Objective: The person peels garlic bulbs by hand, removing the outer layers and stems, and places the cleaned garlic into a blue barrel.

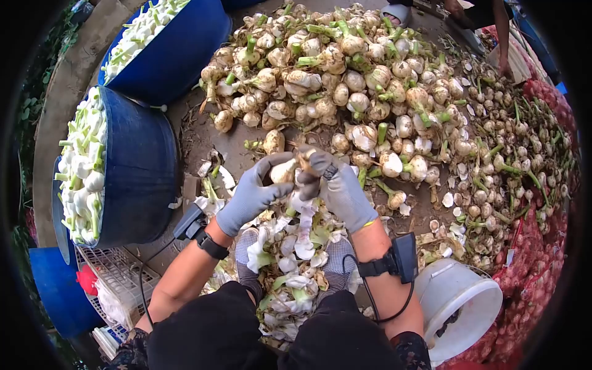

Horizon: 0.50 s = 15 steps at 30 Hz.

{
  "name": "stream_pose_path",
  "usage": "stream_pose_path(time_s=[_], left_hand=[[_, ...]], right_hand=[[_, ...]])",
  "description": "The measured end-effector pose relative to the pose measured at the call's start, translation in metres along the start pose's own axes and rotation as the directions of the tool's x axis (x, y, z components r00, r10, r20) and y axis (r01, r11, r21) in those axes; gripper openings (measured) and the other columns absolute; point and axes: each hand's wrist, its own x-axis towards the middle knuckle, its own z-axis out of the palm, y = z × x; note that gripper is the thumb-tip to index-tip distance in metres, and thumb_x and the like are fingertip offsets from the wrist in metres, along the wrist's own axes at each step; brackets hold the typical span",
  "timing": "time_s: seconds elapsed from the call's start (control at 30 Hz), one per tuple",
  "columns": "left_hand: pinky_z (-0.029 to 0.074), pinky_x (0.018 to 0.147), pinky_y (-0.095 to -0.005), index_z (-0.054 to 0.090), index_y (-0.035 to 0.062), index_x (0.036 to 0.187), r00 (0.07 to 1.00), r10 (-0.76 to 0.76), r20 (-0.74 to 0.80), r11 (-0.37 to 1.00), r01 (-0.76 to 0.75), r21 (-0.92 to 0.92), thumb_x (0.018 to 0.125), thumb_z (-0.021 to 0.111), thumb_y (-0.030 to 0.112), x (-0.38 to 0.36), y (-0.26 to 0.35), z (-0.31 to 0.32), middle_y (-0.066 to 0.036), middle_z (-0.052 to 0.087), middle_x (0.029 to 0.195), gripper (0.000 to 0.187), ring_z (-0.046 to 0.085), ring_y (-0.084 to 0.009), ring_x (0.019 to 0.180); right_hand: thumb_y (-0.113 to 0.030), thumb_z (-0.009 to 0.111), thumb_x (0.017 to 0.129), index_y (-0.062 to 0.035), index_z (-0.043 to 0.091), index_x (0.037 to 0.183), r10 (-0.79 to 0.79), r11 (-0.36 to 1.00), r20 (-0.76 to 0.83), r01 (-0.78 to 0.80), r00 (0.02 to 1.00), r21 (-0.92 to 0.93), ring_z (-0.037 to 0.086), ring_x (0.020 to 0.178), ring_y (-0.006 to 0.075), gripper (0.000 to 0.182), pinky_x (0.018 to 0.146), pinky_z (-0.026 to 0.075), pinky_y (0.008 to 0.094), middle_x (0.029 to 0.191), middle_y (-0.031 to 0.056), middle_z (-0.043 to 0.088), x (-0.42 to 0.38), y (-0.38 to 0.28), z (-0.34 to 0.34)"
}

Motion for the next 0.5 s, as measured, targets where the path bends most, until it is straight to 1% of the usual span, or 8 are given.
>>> stream_pose_path(time_s=[0.07, 0.1, 0.13, 0.2, 0.23, 0.3, 0.37, 0.5], left_hand=[[0.046, 0.091, -0.0251, 0.048, 0.0016, 0.135, 0.999, -0.032, 0.012, 0.999, 0.032, -0.036, 0.085, 0.071, 0.008, -0.004, 0.01, 0.012, -0.004, 0.057, 0.123, 0.056, 0.055, -0.0095, 0.105], [0.047, 0.09, -0.0247, 0.049, 0.0015, 0.134, 0.998, -0.063, 0.026, 0.996, 0.065, -0.067, 0.085, 0.071, 0.008, -0.005, 0.015, 0.017, -0.004, 0.058, 0.122, 0.055, 0.056, -0.0093, 0.104], [0.048, 0.084, -0.0235, 0.05, 0.0011, 0.133, 0.998, -0.025, 0.06, 0.996, 0.019, 0.093, 0.085, 0.071, 0.01, -0.007, 0.02, 0.021, -0.004, 0.059, 0.117, 0.053, 0.058, -0.0085, 0.098], [0.049, 0.081, -0.023, 0.05, 0.0013, 0.133, 0.995, -0.084, 0.059, 0.996, 0.082, 0.036, 0.085, 0.071, 0.011, -0.007, 0.019, 0.024, -0.003, 0.06, 0.114, 0.053, 0.058, -0.0075, 0.094], [0.049, 0.079, -0.0226, 0.05, 0.0016, 0.133, 0.991, -0.128, 0.047, 0.991, 0.129, -0.02, 0.085, 0.072, 0.012, -0.008, 0.019, 0.025, -0.003, 0.061, 0.112, 0.054, 0.058, -0.0066, 0.091], [0.049, 0.076, -0.0223, 0.051, 0.002, 0.133, 0.991, -0.13, 0.019, 0.99, 0.131, -0.059, 0.085, 0.072, 0.012, -0.011, 0.016, 0.024, -0.001, 0.062, 0.11, 0.053, 0.057, -0.0048, 0.087], [0.049, 0.076, -0.0222, 0.051, 0.0026, 0.133, 0.994, -0.104, -0.015, 0.987, 0.105, 0.12, 0.085, 0.072, 0.011, -0.013, 0.017, 0.021, -0.002, 0.061, 0.112, 0.053, 0.057, -0.0042, 0.087], [0.05, 0.079, -0.0229, 0.051, 0.0027, 0.133, 0.995, -0.088, 0.05, 0.992, 0.083, 0.092, 0.085, 0.071, 0.008, -0.01, 0.012, 0.022, -0.002, 0.06, 0.114, 0.053, 0.059, -0.0056, 0.091]], right_hand=[[-0.016, 0.055, 0.096, 0.0026, 0.063, 0.103, -0.086, 0.924, 0.004, 0.082, 0.996, -0.373, 0.06, 0.056, 0.0107, 0.021, 0.05, 0.048, 0.0269, 0.078, 0.0081, 0.066, -0.012, -0.002, -0.008], [-0.016, 0.055, 0.096, 0.0026, 0.063, 0.103, -0.092, 0.925, -0.005, 0.084, 0.996, -0.371, 0.06, 0.056, 0.0107, 0.021, 0.05, 0.048, 0.0269, 0.078, 0.0081, 0.066, -0.016, -0.003, -0.007], [-0.019, 0.057, 0.096, 0.0034, 0.063, 0.101, -0.11, 0.863, -0.022, 0.085, 0.994, -0.498, 0.059, 0.054, 0.0107, 0.024, 0.049, 0.047, 0.0255, 0.075, 0.0075, 0.066, -0.022, -0.005, 0.002], [-0.027, 0.06, 0.095, 0.0023, 0.064, 0.094, -0.043, 0.728, -0.005, 0.028, 0.999, -0.685, 0.058, 0.052, 0.0101, 0.03, 0.047, 0.045, 0.0226, 0.068, 0.0059, 0.064, -0.023, -0.004, -0.005], [-0.027, 0.06, 0.095, 0.0023, 0.064, 0.094, -0.038, 0.729, -0.006, 0.024, 0.999, -0.684, 0.058, 0.052, 0.0101, 0.03, 0.047, 0.045, 0.0226, 0.068, 0.0059, 0.064, -0.025, -0.004, -0.001], [-0.026, 0.057, 0.096, 0.002, 0.065, 0.092, 0.047, 0.852, -0.119, -0.102, 0.992, -0.514, 0.057, 0.051, 0.0097, 0.029, 0.048, 0.045, 0.0225, 0.067, 0.0064, 0.065, -0.028, -0.005, 0.012], [-0.024, 0.055, 0.097, 0.0022, 0.065, 0.095, -0.007, 0.893, -0.072, -0.026, 0.997, -0.449, 0.058, 0.053, 0.0098, 0.028, 0.05, 0.046, 0.0224, 0.07, 0.0074, 0.066, -0.029, 0.007, 0.004], [-0.021, 0.053, 0.098, 0.003, 0.065, 0.1, 0.03, 0.92, -0.1, -0.067, 0.995, -0.385, 0.059, 0.058, 0.0094, 0.026, 0.051, 0.046, 0.0232, 0.073, 0.0071, 0.066, -0.032, 0.004, -0.001]])
